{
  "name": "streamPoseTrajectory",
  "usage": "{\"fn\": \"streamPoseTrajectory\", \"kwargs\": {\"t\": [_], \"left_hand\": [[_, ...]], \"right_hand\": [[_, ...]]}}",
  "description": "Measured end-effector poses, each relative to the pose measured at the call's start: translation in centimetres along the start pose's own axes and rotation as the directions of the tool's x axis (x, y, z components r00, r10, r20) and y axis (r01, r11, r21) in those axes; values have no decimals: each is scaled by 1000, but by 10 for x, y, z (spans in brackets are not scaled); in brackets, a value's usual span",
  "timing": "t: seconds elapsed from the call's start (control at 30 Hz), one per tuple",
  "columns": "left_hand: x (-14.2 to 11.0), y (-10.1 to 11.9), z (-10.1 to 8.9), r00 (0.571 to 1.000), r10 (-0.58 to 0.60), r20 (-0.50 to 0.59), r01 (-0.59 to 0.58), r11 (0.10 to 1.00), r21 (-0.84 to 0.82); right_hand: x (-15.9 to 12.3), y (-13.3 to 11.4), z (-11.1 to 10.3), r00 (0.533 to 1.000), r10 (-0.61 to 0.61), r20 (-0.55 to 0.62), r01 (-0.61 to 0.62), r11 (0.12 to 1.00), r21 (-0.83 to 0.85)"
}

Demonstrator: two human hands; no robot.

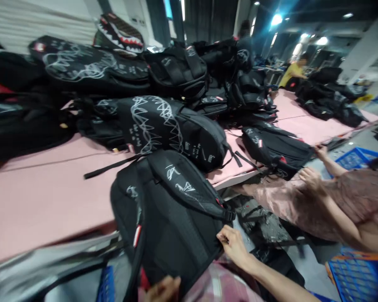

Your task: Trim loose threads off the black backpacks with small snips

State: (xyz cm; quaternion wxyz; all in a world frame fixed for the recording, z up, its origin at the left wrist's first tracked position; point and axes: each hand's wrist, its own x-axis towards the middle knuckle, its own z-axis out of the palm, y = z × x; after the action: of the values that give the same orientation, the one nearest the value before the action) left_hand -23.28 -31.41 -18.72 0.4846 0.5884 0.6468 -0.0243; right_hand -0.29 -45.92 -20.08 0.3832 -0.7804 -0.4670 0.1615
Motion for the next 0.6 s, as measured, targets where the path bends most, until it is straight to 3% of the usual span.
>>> {"fn": "streamPoseTrajectory", "kwargs": {"t": [0.07,0.13,0.17,0.2,0.23,0.3,0.37,0.47,0.53,0.6], "left_hand": [[6,6,-21,997,-12,79,41,925,-378],[14,10,-41,990,14,140,97,653,-751],[17,11,-48,989,18,146,115,526,-843],[19,11,-52,991,6,134,115,470,-875],[20,10,-53,994,-8,105,96,477,-874],[23,10,-49,999,-12,-36,-22,594,-804],[28,14,-44,963,65,-263,-230,706,-670],[50,38,-46,803,341,-488,-536,771,-344],[74,69,-54,666,536,-518,-667,740,-92],[99,107,-64,550,652,-522,-704,698,131]], "right_hand": [[3,-5,-5,996,25,90,-27,999,28],[10,-16,-9,979,110,170,-127,987,97],[15,-24,-9,966,156,207,-188,971,147],[21,-34,-8,952,187,243,-239,950,203],[28,-45,-6,940,197,280,-272,925,264],[46,-70,8,930,141,341,-275,881,386],[68,-95,33,931,57,361,-238,844,481],[107,-122,83,953,52,298,-224,784,579],[134,-130,112,973,143,181,-227,737,637],[161,-132,127,990,126,71,-141,733,666]]}}
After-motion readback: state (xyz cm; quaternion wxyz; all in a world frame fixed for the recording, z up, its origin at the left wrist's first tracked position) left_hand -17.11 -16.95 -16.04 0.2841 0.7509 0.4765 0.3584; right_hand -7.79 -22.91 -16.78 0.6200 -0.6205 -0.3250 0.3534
